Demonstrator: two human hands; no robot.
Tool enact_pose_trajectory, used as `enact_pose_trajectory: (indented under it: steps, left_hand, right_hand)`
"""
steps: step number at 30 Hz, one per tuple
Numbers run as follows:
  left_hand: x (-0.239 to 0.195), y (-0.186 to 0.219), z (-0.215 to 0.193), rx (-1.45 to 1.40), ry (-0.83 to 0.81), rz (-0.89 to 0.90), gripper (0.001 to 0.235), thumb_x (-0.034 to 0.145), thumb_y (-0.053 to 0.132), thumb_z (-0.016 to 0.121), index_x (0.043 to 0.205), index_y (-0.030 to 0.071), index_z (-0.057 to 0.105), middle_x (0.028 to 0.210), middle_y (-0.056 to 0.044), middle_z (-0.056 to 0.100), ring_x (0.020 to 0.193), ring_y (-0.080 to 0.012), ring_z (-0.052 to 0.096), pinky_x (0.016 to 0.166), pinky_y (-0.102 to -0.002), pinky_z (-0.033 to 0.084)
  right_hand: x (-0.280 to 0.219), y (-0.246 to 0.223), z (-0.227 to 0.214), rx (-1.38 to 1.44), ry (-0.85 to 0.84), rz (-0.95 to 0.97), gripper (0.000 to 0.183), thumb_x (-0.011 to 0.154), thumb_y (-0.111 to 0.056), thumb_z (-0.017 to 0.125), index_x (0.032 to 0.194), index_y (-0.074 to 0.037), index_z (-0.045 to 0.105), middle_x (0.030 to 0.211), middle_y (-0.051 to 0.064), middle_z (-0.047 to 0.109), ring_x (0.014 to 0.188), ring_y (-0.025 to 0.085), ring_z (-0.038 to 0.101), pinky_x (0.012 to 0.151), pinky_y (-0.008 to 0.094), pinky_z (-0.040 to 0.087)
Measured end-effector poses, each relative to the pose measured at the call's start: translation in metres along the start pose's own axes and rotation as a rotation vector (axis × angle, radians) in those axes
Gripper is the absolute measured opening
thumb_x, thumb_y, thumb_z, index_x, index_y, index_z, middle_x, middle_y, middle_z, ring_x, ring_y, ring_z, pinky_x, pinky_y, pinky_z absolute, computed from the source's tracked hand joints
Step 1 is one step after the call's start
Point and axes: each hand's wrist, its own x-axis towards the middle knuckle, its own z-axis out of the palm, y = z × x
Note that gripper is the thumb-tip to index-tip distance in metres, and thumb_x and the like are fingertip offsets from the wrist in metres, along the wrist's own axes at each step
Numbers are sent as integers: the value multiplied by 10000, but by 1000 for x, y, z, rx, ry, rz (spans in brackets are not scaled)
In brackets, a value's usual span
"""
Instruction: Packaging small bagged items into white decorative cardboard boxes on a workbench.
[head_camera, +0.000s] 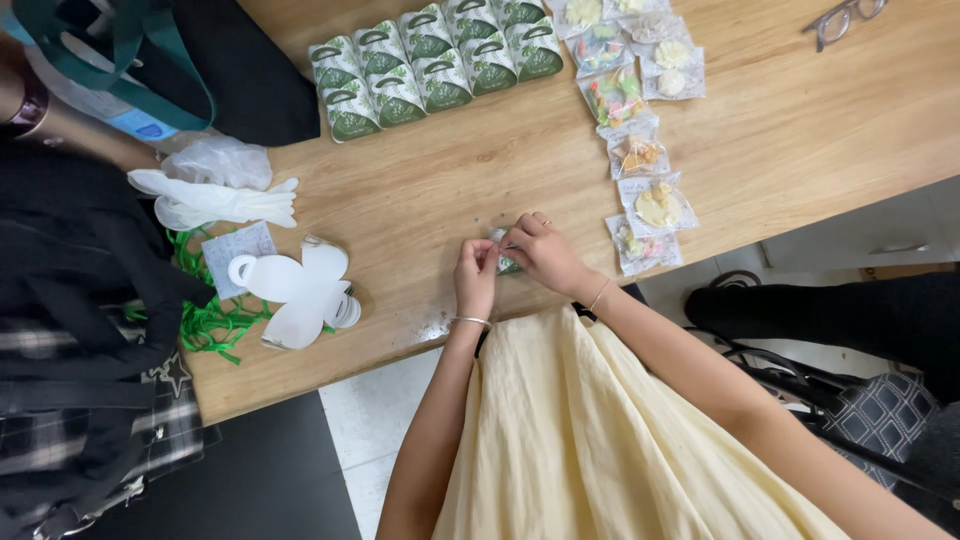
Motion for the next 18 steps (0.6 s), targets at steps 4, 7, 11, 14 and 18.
enact_pose_trajectory:
  steps: [4, 7, 11, 14, 18]
  left_hand:
    - [-3, -18, -6, 19, 5, -16, 164, 989, 152, 671, 1059, 12, 620, 890, -59, 712, 771, -132, 658, 707, -288, 548]
    - [-6, -20, -10, 23, 4, -40, 174, 990, 141, 662, 1096, 14, 608, 912, -64, 707, 785, -139, 663, 721, -296, 554]
    - [-4, -6, -19, 37, 1, -31, 203, 979, 116, 675, 1143, 24, 598, 940, -87, 698, 812, -159, 664, 746, -308, 559]
    - [2, 3, -35, 102, 29, 7, 218, 955, 89, 677, 1150, 29, 602, 971, -106, 693, 827, -183, 673, 742, -321, 564]
    - [-4, 11, -77, 208, 95, 92, 173, 945, 51, 650, 1115, 34, 621, 1046, -113, 700, 902, -215, 712, 756, -334, 588]
  right_hand:
    - [-5, 6, -1, 74, 21, 8, 128, 850, -94, 748, 969, -82, 705, 958, 119, 597, 947, 338, 578, 836, 429, 506]
    - [-9, 13, -1, 206, 34, 81, 151, 870, -60, 731, 1018, -72, 705, 992, 118, 606, 980, 337, 587, 863, 416, 506]
    - [-9, 5, -9, 126, 13, 76, 165, 859, -35, 733, 1017, -85, 729, 975, 110, 605, 948, 321, 611, 802, 413, 527]
    - [-3, 2, -13, 17, -34, 8, 188, 846, -11, 725, 1015, -93, 739, 962, 96, 608, 920, 300, 638, 744, 413, 539]
    - [9, 3, -12, 117, -35, -18, 155, 890, -18, 728, 1024, -95, 747, 949, 78, 615, 875, 273, 654, 745, 393, 549]
